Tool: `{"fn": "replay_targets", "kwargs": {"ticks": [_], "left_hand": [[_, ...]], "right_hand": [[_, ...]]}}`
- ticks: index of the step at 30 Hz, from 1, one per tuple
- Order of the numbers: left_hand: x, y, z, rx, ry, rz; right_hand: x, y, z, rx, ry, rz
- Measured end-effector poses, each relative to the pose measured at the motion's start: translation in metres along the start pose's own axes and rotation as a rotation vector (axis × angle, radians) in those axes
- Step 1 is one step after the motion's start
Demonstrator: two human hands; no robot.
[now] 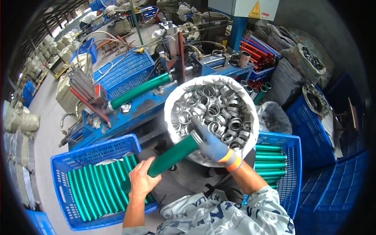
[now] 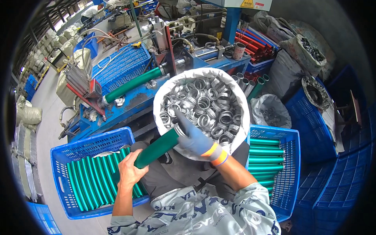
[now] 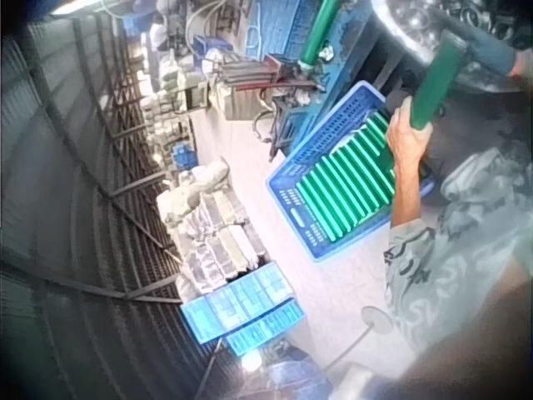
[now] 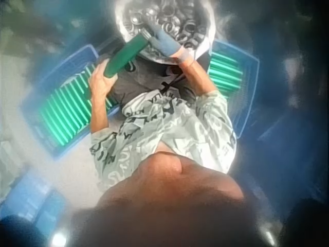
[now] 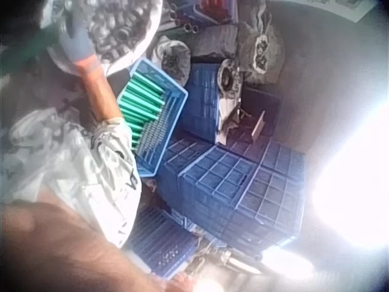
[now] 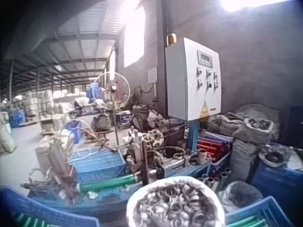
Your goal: The person assembles metal rings onto green tubes by hand, then presses them using a pneumatic press machine.
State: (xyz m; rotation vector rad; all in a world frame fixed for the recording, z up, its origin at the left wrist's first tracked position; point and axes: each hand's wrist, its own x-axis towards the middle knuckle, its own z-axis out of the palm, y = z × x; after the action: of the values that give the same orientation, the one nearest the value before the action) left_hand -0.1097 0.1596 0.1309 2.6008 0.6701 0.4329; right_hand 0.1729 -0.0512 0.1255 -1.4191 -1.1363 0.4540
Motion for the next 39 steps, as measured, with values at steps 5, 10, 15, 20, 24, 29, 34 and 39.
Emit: {"fn": "replay_targets", "kwargs": {"ticks": [5,10,15,20,24,29,34,39], "left_hand": [[-0.005,-0.022,-0.002,-0.285,-0.023,-0.005],[-0.021,-0.050,0.008,-1.115,0.117,-0.111],[-0.011,-0.022,-0.006,-1.445,0.435,-0.172],[-0.005,0.004,0.036,-1.859,0.342,-0.346],[0.003,0.008,0.057,-1.949,0.283,-0.371],[0.009,0.027,0.063,-1.859,0.383,-0.439],[0.006,0.023,0.063,-1.830,0.404,-0.417],[0.007,0.021,0.067,-1.826,0.403,-0.432]], "right_hand": [[0.020,0.065,-0.061,-0.469,-0.131,0.057],[0.025,0.092,-0.021,-1.092,-0.177,-0.136],[0.019,0.063,-0.031,-0.722,0.084,-0.059],[-0.015,0.058,-0.025,0.729,0.296,0.351],[-0.013,0.015,-0.006,0.878,0.209,0.235],[-0.024,0.030,0.000,0.278,0.148,0.161],[-0.023,0.007,0.011,0.190,0.158,0.114],[-0.021,0.015,0.013,0.019,0.188,-0.003]]}}
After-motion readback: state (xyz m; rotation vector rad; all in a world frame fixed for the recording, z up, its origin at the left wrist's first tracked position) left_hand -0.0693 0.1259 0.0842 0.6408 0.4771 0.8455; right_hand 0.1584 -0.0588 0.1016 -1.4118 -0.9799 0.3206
